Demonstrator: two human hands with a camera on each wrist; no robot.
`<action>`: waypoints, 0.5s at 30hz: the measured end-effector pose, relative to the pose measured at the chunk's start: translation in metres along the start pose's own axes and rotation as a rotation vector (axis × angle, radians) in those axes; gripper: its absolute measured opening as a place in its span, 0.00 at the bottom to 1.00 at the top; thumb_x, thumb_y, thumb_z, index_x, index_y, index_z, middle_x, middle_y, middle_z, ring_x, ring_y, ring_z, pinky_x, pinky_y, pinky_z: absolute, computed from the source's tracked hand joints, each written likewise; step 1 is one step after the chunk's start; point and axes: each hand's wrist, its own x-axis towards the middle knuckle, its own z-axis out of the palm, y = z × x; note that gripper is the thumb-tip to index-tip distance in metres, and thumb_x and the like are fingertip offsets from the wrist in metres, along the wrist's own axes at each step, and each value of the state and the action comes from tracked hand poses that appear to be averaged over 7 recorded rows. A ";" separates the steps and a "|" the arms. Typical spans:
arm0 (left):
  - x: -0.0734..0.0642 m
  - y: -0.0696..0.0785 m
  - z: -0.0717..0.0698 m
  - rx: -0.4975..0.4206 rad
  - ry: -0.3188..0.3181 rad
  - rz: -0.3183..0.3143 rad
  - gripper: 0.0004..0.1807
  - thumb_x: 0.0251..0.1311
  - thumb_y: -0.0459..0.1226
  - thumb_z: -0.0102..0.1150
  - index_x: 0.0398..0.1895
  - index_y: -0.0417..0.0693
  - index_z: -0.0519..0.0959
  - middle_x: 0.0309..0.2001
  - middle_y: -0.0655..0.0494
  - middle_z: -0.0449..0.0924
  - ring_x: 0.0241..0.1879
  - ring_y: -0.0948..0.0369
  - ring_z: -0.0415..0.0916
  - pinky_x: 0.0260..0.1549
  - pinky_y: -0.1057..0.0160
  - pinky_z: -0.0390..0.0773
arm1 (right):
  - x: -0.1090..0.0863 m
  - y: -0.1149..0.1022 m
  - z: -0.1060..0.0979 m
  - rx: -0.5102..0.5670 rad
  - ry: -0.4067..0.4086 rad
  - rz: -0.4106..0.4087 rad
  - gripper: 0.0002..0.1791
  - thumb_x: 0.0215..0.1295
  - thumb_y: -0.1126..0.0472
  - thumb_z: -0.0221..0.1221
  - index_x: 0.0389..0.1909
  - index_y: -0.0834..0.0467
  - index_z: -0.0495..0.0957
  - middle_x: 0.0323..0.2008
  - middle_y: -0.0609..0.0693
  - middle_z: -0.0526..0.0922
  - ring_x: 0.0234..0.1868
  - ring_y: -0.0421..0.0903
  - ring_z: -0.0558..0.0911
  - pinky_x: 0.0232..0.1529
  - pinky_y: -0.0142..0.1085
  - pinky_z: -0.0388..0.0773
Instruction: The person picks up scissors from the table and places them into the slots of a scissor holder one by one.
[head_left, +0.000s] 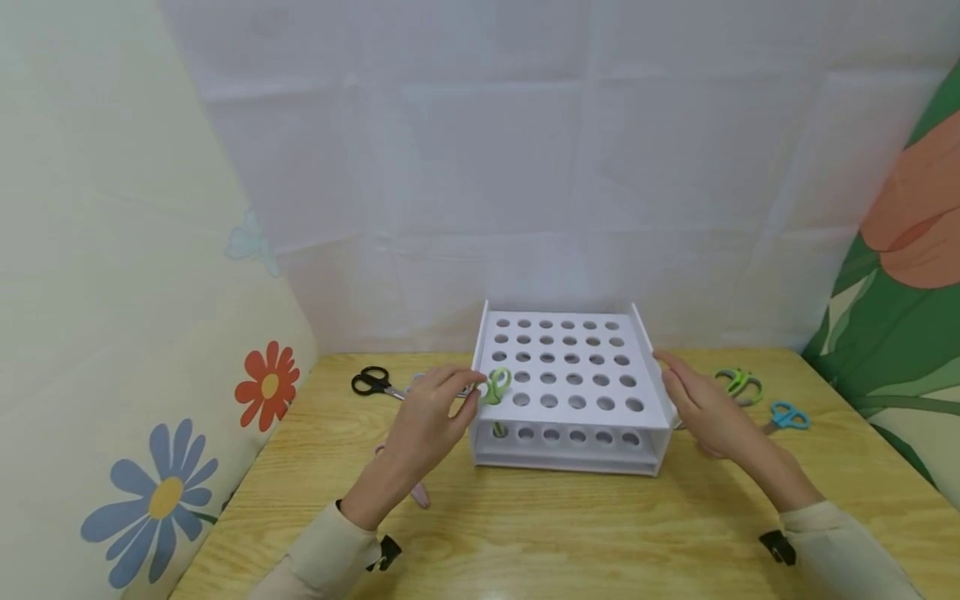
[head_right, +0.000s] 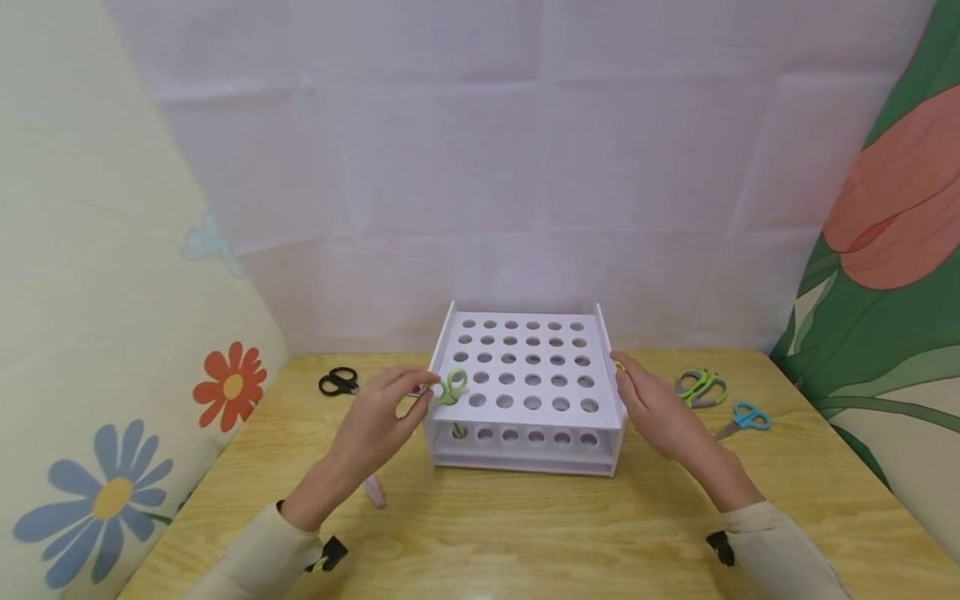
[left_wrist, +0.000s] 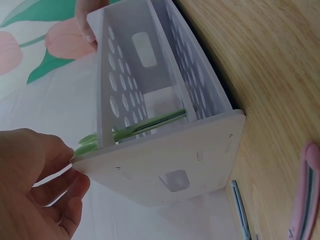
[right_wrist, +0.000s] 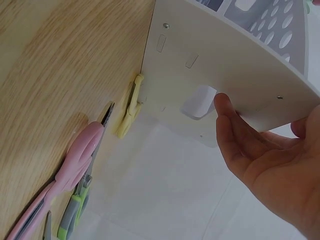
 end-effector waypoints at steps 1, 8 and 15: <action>0.000 0.000 0.000 -0.003 -0.005 0.003 0.10 0.63 0.31 0.67 0.47 0.45 0.85 0.46 0.54 0.84 0.46 0.56 0.80 0.43 0.55 0.80 | 0.000 0.000 0.000 0.001 -0.001 -0.001 0.32 0.85 0.50 0.33 0.77 0.67 0.54 0.70 0.72 0.64 0.68 0.70 0.66 0.63 0.65 0.63; 0.004 0.000 -0.005 -0.031 -0.010 0.003 0.11 0.65 0.32 0.65 0.49 0.42 0.84 0.47 0.52 0.83 0.45 0.56 0.80 0.40 0.57 0.80 | -0.001 0.002 0.000 0.010 -0.004 0.001 0.32 0.85 0.49 0.33 0.78 0.66 0.53 0.69 0.73 0.65 0.66 0.69 0.68 0.61 0.65 0.65; 0.008 -0.011 -0.024 0.005 0.023 -0.042 0.12 0.66 0.33 0.65 0.51 0.42 0.84 0.49 0.51 0.83 0.42 0.55 0.82 0.34 0.58 0.82 | -0.001 0.001 -0.001 0.008 -0.003 -0.007 0.31 0.85 0.51 0.33 0.78 0.67 0.54 0.69 0.73 0.65 0.68 0.72 0.65 0.62 0.66 0.63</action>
